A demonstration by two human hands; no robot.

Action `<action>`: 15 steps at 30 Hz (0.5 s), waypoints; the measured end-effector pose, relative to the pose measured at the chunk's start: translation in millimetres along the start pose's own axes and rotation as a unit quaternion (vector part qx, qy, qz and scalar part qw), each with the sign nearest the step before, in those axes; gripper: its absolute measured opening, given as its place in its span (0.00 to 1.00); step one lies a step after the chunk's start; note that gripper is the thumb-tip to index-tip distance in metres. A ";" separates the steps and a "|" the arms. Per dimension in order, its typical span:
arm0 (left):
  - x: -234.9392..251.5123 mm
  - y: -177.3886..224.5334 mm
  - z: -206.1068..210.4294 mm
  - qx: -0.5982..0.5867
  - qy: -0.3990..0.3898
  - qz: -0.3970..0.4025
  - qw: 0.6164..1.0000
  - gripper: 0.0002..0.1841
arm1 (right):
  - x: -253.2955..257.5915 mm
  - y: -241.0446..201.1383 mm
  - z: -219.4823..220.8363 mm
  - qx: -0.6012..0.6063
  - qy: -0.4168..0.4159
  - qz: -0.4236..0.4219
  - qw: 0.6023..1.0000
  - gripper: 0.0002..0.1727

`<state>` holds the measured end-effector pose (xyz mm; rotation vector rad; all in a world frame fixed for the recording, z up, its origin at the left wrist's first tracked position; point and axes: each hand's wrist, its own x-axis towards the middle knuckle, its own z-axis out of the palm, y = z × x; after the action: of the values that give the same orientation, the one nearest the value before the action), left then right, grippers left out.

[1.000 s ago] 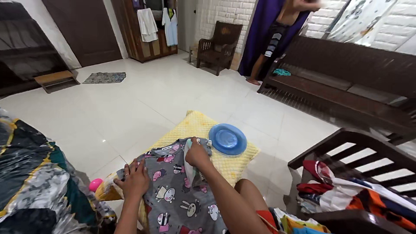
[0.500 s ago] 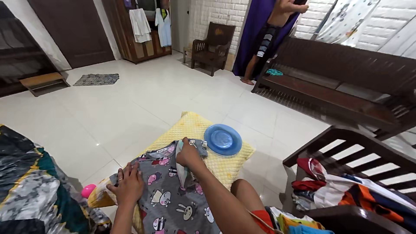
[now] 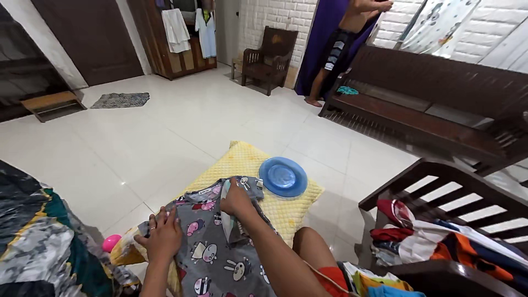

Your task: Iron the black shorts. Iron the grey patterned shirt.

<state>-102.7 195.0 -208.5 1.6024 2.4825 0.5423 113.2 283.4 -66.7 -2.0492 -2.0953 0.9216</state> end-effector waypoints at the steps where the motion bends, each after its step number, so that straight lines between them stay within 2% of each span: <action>1: -0.1 -0.5 -0.4 0.002 -0.001 -0.002 1.000 0.26 | 0.6 -1.9 1.0 -0.002 0.003 0.002 1.000 0.58; 8: -0.6 -0.7 -5.1 0.021 -0.019 -0.011 1.000 0.26 | -29.8 4.0 10.4 -0.002 -0.012 0.002 1.000 0.52; 13: -6.1 -0.9 -12.6 0.014 -0.034 -0.014 0.999 0.26 | -5.8 -7.4 3.9 0.007 -0.001 -0.001 1.000 0.59; 15: -7.1 -2.2 -14.4 0.016 -0.043 -0.018 0.999 0.27 | 5.4 -11.6 -0.7 -0.014 0.004 -0.002 1.000 0.57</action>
<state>-105.9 184.5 -196.6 1.5541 2.4641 0.4223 102.6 289.4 -62.7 -2.0570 -2.1192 0.8877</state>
